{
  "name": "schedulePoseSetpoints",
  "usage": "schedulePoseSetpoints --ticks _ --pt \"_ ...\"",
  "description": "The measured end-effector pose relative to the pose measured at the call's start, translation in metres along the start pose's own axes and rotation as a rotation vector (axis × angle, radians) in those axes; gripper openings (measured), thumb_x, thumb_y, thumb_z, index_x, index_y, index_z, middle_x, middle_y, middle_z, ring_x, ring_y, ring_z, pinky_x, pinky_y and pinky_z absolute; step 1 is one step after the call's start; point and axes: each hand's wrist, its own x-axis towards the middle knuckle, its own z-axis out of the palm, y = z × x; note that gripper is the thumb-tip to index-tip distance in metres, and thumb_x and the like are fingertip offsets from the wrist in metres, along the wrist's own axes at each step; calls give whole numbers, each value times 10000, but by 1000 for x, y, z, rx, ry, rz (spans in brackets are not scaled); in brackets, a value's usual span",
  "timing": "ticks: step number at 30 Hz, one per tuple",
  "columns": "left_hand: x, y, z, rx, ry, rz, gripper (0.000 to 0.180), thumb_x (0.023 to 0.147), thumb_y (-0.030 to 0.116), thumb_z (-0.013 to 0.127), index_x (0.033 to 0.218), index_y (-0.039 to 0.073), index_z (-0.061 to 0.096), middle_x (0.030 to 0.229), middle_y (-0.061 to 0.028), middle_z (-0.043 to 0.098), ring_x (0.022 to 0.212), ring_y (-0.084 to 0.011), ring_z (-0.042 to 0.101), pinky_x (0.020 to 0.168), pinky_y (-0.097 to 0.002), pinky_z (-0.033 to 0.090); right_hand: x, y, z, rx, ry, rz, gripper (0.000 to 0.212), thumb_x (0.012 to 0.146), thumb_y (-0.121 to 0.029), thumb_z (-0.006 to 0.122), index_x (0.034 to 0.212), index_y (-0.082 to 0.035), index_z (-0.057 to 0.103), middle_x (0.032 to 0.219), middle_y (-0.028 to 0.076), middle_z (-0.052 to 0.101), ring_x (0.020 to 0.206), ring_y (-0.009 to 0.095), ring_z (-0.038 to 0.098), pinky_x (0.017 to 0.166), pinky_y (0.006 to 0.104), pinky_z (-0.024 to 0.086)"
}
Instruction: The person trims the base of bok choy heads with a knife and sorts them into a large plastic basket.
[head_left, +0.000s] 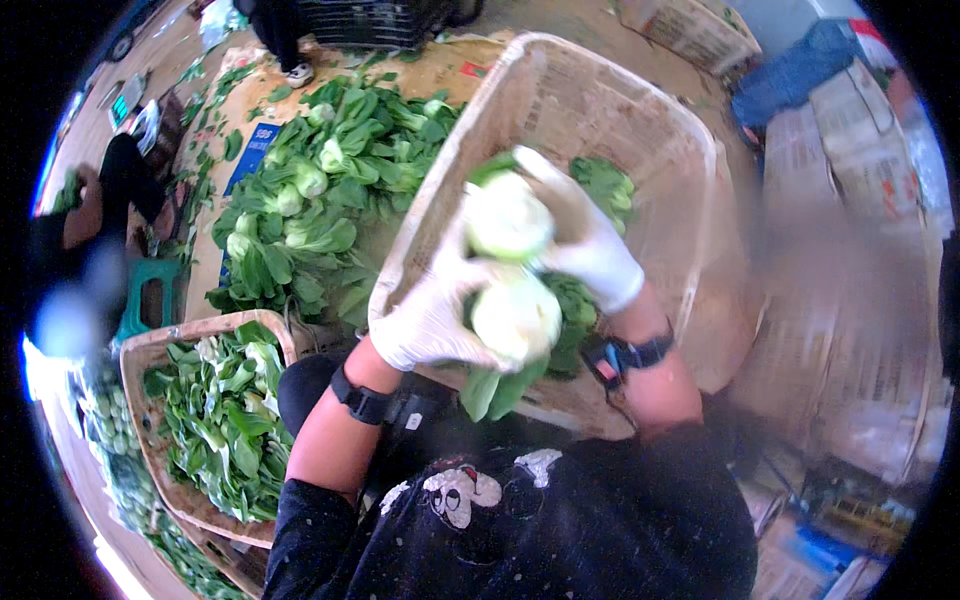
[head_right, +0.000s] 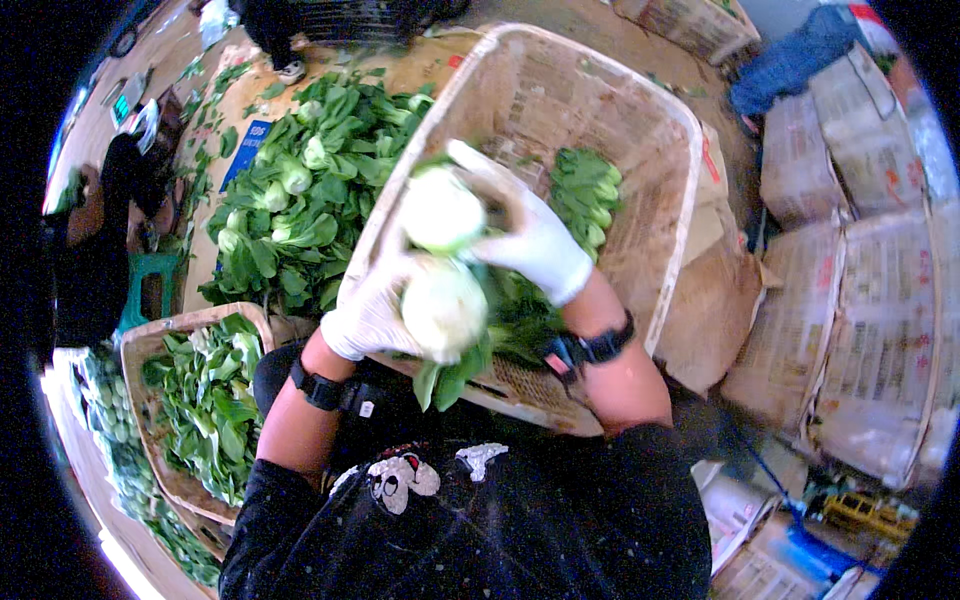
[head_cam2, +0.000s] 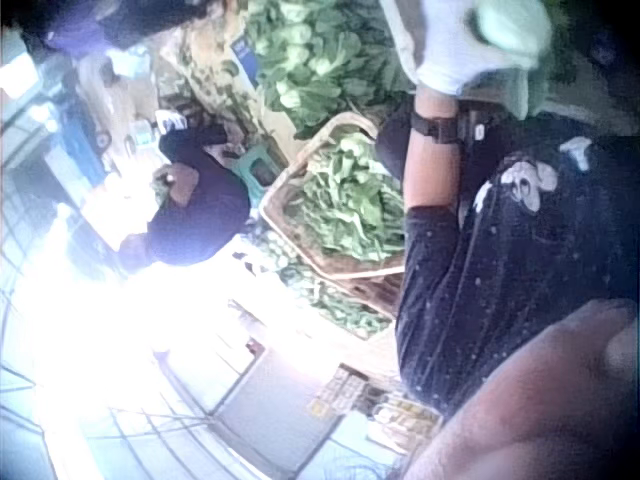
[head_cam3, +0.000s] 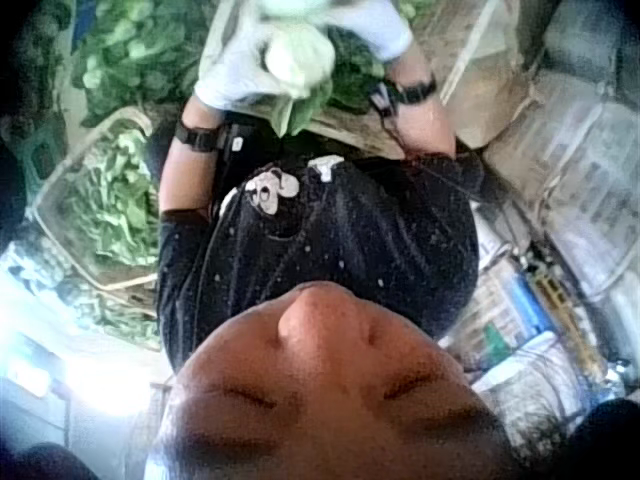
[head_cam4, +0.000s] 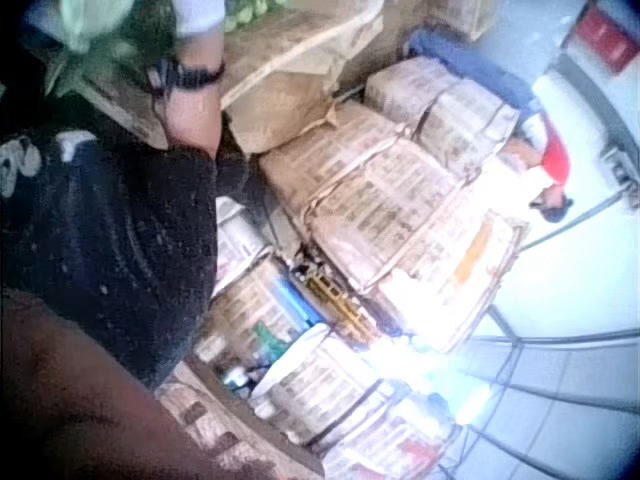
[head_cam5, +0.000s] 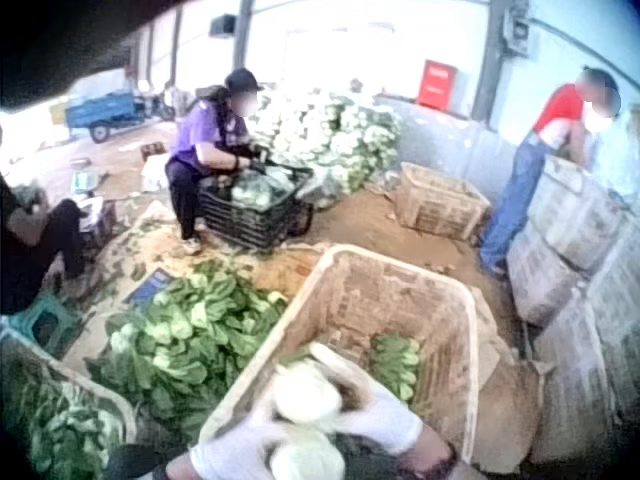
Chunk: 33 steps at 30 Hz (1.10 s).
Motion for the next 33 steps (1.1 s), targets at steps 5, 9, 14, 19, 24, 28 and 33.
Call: schedulePoseSetpoints --ticks 5,9,14,19,24,28,33 --pt "-11 -11 -49 -671 485 -388 676 721 413 731 1254 77 486 1121 -89 581 1016 -195 573 903 -361 468 34 45 -8 326 50 -50 716 824 -219 657 1423 -69 294 1399 89 397 1253 215 426 1047 358 340" --pt "-10 -74 -157 -691 839 -473 489 872 414 552 1224 76 522 1152 -76 585 1020 -231 566 914 -388 454 -45 223 -78 -664 -192 623 400 761 -374 611 945 -24 670 911 164 670 814 283 633 772 386 487" --pt "-98 -180 -299 -727 982 -686 517 881 493 483 1261 144 511 1219 -88 556 1098 -282 531 996 -451 399 -129 276 -1 -1209 -687 1056 597 574 -450 767 1011 -57 663 968 142 674 899 307 649 749 431 521" --pt "-127 -232 -313 -313 1141 -1092 637 830 610 489 1295 174 489 1243 -82 546 1152 -289 494 985 -482 377 -139 312 -7 -1175 -689 958 660 537 -466 792 1023 -49 634 936 147 671 875 310 649 747 431 515" --pt "-25 -158 -220 -167 992 -675 719 821 469 591 1392 109 343 1454 -88 322 1281 -279 372 1009 -466 333 -65 200 -52 -840 -723 821 684 573 -446 783 1084 -27 608 994 163 658 952 320 618 841 391 476" --pt "22 -97 -99 182 255 -242 734 770 239 705 1384 62 343 1432 -100 349 1293 -228 357 1048 -372 301 17 108 -12 -382 -92 246 664 702 -417 722 1203 -22 533 1107 167 612 1051 258 578 936 363 422" --pt "26 -70 -90 -130 406 -443 581 753 104 731 1277 61 484 1224 -44 540 1112 -154 510 930 -277 415 42 95 11 -242 1 5 336 899 -256 513 1131 -33 611 1110 152 621 1075 263 560 950 348 406"
